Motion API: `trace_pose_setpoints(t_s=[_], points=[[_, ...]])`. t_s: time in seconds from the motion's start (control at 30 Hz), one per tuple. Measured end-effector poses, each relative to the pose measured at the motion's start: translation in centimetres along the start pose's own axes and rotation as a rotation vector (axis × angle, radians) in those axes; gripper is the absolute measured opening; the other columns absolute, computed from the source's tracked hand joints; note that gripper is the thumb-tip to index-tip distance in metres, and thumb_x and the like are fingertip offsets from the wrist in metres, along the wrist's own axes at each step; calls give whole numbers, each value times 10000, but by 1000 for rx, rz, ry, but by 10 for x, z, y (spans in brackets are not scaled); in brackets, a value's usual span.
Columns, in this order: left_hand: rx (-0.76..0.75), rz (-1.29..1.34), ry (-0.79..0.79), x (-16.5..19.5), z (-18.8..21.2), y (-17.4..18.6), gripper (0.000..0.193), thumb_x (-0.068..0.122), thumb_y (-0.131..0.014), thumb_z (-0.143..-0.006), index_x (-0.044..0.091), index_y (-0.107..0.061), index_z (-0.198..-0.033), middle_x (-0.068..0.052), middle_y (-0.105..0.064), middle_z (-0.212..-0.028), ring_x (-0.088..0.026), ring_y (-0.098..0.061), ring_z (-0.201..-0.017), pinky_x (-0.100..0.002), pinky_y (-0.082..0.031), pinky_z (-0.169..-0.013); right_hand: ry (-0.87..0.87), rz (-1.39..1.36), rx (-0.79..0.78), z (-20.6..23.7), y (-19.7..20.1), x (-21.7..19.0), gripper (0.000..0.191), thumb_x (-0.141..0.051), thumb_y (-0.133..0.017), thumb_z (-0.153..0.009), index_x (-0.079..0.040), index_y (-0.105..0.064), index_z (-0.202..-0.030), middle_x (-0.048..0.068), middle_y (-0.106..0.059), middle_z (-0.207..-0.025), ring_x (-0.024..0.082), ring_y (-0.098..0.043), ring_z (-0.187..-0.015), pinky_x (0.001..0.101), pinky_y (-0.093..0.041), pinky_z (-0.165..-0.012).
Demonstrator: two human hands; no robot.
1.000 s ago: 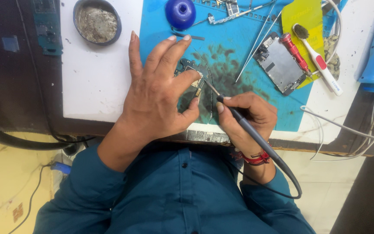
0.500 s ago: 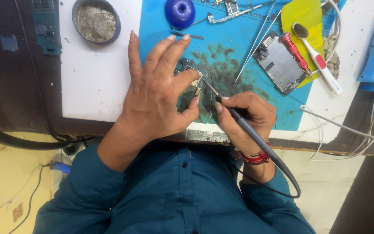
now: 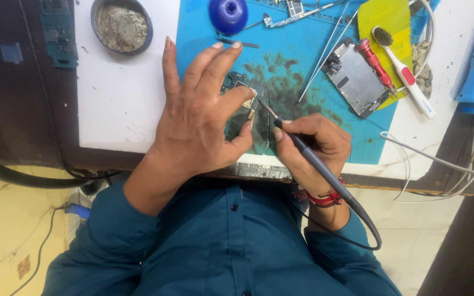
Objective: The person uses tweezers and a soldering iron to work on a small circuit board, then connects a charging cable to a red smartphone to test it. The person continues to solder components on the circuit board.
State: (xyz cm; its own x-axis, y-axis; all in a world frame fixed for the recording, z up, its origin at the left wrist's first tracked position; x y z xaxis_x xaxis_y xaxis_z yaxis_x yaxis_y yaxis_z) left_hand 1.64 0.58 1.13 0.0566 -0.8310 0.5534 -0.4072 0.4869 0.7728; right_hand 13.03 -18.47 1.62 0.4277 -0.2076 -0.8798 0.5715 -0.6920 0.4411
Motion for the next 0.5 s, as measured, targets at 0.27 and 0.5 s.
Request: trace_pose_setpoints(t_s=[0.27,0.5], points=[[7,-4,-5,0,0,0,349,323,-801,-839,111,-749,-1111,-211,-474,-1553,-351,-401,-1467,-675,-8,-1261,4,-5,1,0,0,0,142,50,-794,-884,-4,-717,-991,60,-704,-884,80,-628,-724,200,-457,-610],[7,-3,-3,0,0,-1,347,325,-800,-837,114,-750,-1108,-211,-476,-1556,-347,-398,-1472,-669,-2,-1267,-17,1,2,1,0,0,137,50,-792,-886,-4,-714,-985,55,-695,-876,66,-614,-687,198,-446,-607]])
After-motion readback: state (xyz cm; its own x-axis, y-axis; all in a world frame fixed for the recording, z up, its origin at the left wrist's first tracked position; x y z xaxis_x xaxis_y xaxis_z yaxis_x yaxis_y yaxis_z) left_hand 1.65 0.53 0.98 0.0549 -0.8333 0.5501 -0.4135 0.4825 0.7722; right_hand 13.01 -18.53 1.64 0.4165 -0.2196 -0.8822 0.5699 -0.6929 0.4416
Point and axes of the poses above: each hand's wrist, its own z-axis away from the middle knuckle, its own y-axis out of the back of the hand, x = y × z, the point moved 1 cm from there along -z, towards the middle knuckle
